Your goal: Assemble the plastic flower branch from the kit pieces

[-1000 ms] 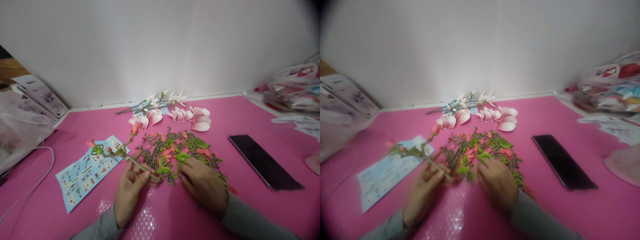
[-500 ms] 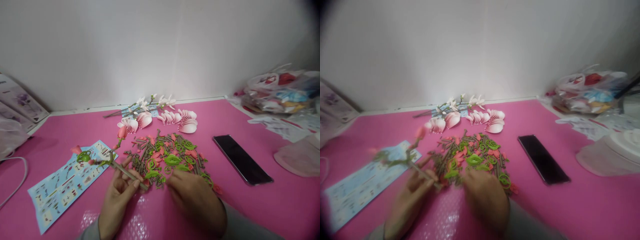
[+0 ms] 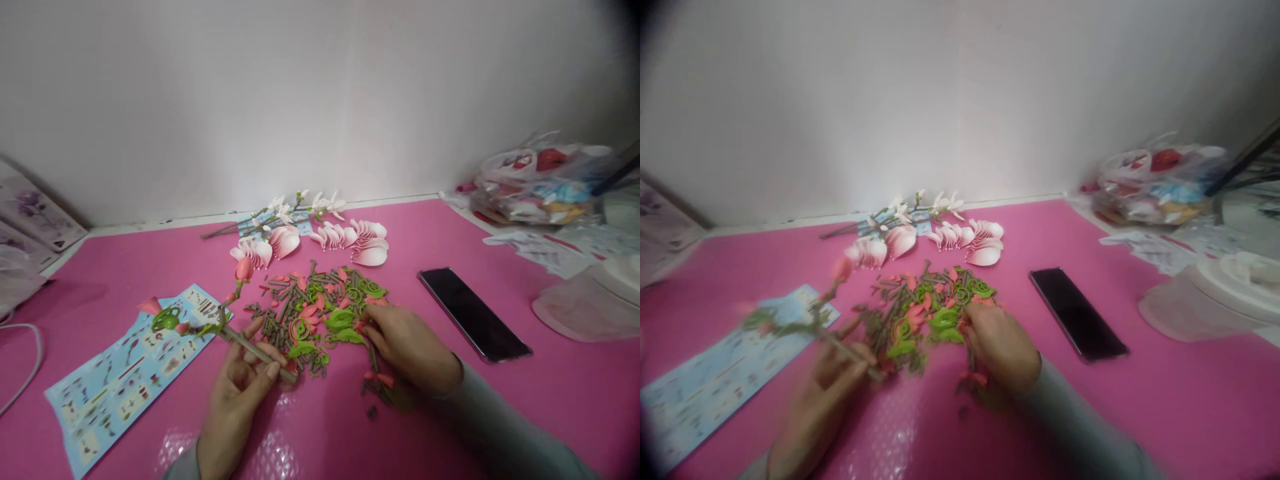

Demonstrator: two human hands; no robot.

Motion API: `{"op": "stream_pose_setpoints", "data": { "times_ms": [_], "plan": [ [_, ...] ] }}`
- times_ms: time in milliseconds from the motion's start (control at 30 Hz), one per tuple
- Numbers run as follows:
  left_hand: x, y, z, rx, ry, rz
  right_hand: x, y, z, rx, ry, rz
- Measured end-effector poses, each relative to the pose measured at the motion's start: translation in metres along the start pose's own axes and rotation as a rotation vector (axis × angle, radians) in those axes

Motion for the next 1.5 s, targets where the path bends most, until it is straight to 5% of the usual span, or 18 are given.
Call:
{"op": "stream_pose_setpoints", "data": {
  "times_ms": [267, 567, 800, 1233, 1367, 1500],
  "plan": [
    [-0.001, 0.000, -0.002, -0.011, -0.012, -0.026, 0.016, 0.015, 0.001, -0.044, 0.087, -0.006],
    [0.002, -0.005, -0.003, 0.024, 0.010, -0.038, -0.002, -0.008, -0.014, 0.125, -0.193, 0.072],
    [0.000, -0.005, -0.003, 0.004, -0.005, -0.052, -0.014, -0.006, -0.013, 0.109, -0.075, -0.030],
    [-0.005, -0.011, 0.000, 0.020, -0.042, -0.118, -0.010, -0.022, -0.030, 0.498, 0.200, -0.165],
    [-0.009, -0.012, 0.000, 0.017, -0.055, -0.140, 0.007, -0.017, -0.025, 0.369, 0.198, 0.095],
    [-0.012, -0.013, -0.004, 0.009, -0.070, -0.156, 0.004, -0.023, -0.024, 0.212, -0.034, 0.557]
  ]
}}
Point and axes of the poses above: each hand's wrist, its own z-axis towards the middle knuckle, its own x-axis out of the back of the hand, y = z × x, the point moved 10 cm from there along z, towards the middle knuckle, and after that the axes turned 11 degrees about -x, right-handed, at the moved point
